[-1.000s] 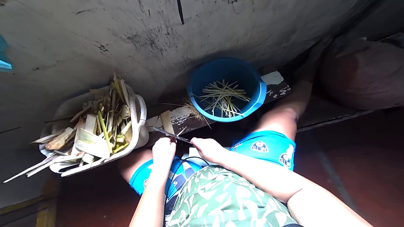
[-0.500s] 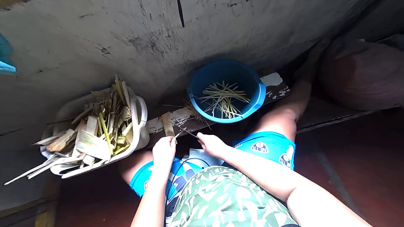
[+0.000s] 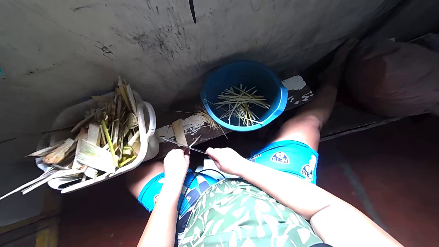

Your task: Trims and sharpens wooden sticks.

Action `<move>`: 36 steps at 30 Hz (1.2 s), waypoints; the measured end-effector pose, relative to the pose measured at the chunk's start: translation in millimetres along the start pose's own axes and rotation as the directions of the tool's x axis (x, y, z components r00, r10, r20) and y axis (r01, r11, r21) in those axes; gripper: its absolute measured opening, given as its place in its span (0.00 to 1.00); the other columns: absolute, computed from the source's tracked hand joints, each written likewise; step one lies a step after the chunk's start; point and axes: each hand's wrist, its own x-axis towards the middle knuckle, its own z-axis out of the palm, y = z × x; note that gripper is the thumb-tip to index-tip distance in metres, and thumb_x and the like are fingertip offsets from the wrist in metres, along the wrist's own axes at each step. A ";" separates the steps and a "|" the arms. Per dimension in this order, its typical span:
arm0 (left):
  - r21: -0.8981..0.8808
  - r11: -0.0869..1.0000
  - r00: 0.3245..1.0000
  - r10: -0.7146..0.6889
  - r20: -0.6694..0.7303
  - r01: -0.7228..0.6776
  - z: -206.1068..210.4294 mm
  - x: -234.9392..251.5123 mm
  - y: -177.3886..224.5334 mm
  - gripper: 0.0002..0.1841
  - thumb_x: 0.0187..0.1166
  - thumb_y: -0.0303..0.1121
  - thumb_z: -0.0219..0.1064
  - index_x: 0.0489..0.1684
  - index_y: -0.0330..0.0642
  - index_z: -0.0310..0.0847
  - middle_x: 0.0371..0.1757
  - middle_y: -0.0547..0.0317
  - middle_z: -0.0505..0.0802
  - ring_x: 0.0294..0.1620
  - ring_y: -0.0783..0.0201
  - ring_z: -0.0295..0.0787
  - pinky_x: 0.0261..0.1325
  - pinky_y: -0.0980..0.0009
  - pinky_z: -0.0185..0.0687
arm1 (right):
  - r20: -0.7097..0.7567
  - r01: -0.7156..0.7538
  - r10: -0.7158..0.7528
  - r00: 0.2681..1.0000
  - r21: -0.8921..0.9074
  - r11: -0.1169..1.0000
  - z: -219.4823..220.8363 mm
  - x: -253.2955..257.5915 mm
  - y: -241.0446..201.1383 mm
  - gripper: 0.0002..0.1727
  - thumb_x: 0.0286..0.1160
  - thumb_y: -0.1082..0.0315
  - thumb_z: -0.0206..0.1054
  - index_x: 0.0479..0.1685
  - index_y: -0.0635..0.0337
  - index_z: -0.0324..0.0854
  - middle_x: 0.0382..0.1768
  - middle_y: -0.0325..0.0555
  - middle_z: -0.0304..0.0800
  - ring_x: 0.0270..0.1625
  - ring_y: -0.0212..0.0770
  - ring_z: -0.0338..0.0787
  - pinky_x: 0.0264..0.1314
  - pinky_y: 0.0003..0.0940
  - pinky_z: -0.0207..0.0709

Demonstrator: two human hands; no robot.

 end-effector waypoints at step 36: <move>-0.085 0.996 0.999 0.016 -0.028 -0.018 -1.7 -0.3 -2.0 0.16 0.90 0.36 0.58 0.56 0.39 0.92 0.58 0.46 0.95 0.64 0.50 0.91 0.71 0.50 0.80 | 0.122 -0.307 0.307 0.944 -0.014 0.952 -1.9 7.3 24.5 0.18 0.93 0.64 0.45 0.69 0.63 0.71 0.50 0.64 0.87 0.59 0.63 0.89 0.60 0.60 0.79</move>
